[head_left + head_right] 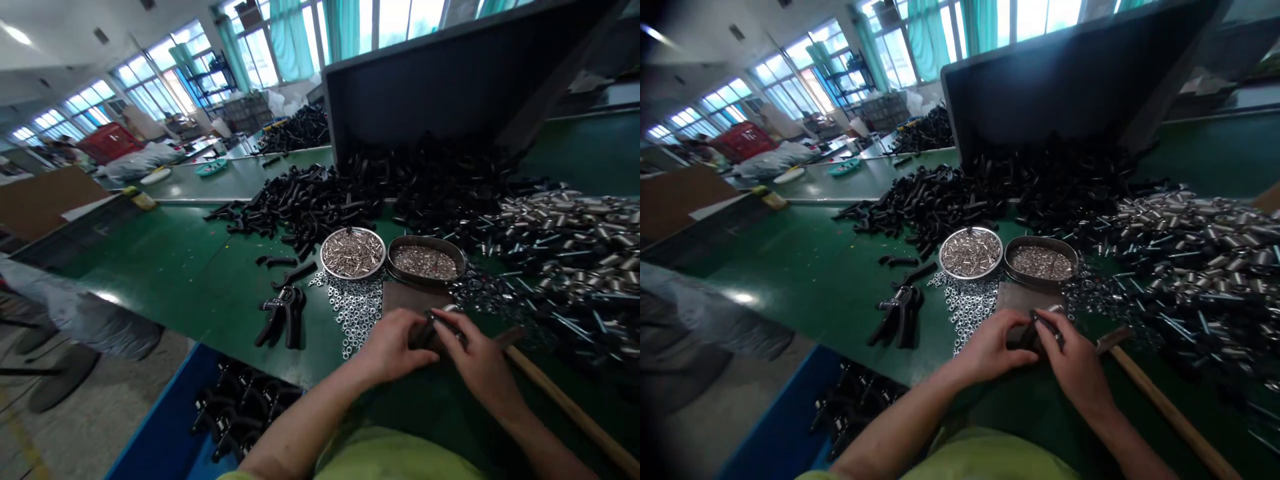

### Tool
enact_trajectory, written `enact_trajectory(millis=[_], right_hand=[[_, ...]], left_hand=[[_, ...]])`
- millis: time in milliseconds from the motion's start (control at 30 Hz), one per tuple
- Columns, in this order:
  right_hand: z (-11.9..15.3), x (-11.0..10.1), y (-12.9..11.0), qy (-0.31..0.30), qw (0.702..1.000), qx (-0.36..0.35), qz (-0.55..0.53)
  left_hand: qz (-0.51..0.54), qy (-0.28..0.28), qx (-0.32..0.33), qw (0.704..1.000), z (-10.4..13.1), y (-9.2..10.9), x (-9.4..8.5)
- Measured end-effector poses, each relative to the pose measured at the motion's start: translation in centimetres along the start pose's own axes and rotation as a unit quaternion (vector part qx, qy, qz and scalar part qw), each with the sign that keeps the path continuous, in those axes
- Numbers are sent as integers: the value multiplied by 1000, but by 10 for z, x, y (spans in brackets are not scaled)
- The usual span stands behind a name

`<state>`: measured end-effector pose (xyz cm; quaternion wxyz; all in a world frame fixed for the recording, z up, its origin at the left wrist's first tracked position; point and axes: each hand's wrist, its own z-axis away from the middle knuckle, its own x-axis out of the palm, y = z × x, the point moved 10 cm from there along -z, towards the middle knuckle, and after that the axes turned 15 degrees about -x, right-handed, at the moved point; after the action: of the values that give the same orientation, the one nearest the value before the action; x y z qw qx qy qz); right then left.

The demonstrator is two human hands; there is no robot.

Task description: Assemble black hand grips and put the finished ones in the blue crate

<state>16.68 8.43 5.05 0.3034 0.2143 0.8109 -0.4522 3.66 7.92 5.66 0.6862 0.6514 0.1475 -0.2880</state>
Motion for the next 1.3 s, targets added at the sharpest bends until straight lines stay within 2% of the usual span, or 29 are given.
enact_trajectory(millis=[33, 100, 167, 233, 267, 333, 400, 467, 533, 567, 633, 667, 700, 767, 833, 900, 1000, 1067, 1167, 1300], right_hand=[[-6, 2, 3, -14, 1000, -4, 0], [-11, 5, 11, -53, 998, -19, 20], [-11, 6, 22, -84, 994, -28, 69], [-7, 11, 29, -115, 985, -36, 120], [-5, 15, 32, -129, 981, -38, 142], [-2, 20, 33, -146, 973, -43, 174], [-1, 23, 32, -147, 970, -46, 189], [-1, 23, 31, -144, 970, -47, 190], [-2, 21, 31, -139, 972, -45, 184], [-2, 20, 31, -136, 973, -44, 182], [-2, 19, 32, -132, 974, -38, 180], [-2, 19, 32, -131, 975, -35, 176], [-2, 19, 32, -130, 976, -30, 170], [-1, 19, 31, -127, 981, -17, 148], [-1, 19, 30, -122, 988, 3, 99], [-1, 14, 26, -99, 994, 24, 27], [-4, 0, 15, -37, 995, 44, -77], [-5, -9, 7, -3, 991, 58, -118], [-4, -20, -8, 35, 985, 70, -154], [-5, -29, -30, 67, 982, 41, -174]], left_hand=[[-35, 13, -5, 999, -6, -9, -20], [-136, 109, -101, 980, -23, -47, -82], [-252, 196, -277, 906, -31, -101, -151], [-266, 211, -356, 871, -35, -138, -195], [-265, 211, -384, 859, -36, -153, -209], [-248, 214, -408, 852, -37, -170, -227], [-220, 231, -410, 854, -34, -174, -236], [-179, 254, -393, 866, -30, -168, -238], [-129, 268, -362, 884, -23, -156, -234], [-74, 264, -331, 903, -21, -147, -229], [101, 220, -243, 939, -18, -126, -207], [206, 180, -195, 942, -16, -114, -192], [298, 137, -157, 932, -13, -102, -176], [401, 79, -132, 903, -7, -85, -141], [434, 62, -126, 890, 0, -72, -108], [438, 56, -116, 890, 4, -62, -78], [425, 37, -127, 895, 8, -54, -38], [411, 2, -150, 899, 10, -51, -14], [417, -44, -176, 891, 15, -45, 11], [466, -80, -176, 864, 19, -34, 23]])
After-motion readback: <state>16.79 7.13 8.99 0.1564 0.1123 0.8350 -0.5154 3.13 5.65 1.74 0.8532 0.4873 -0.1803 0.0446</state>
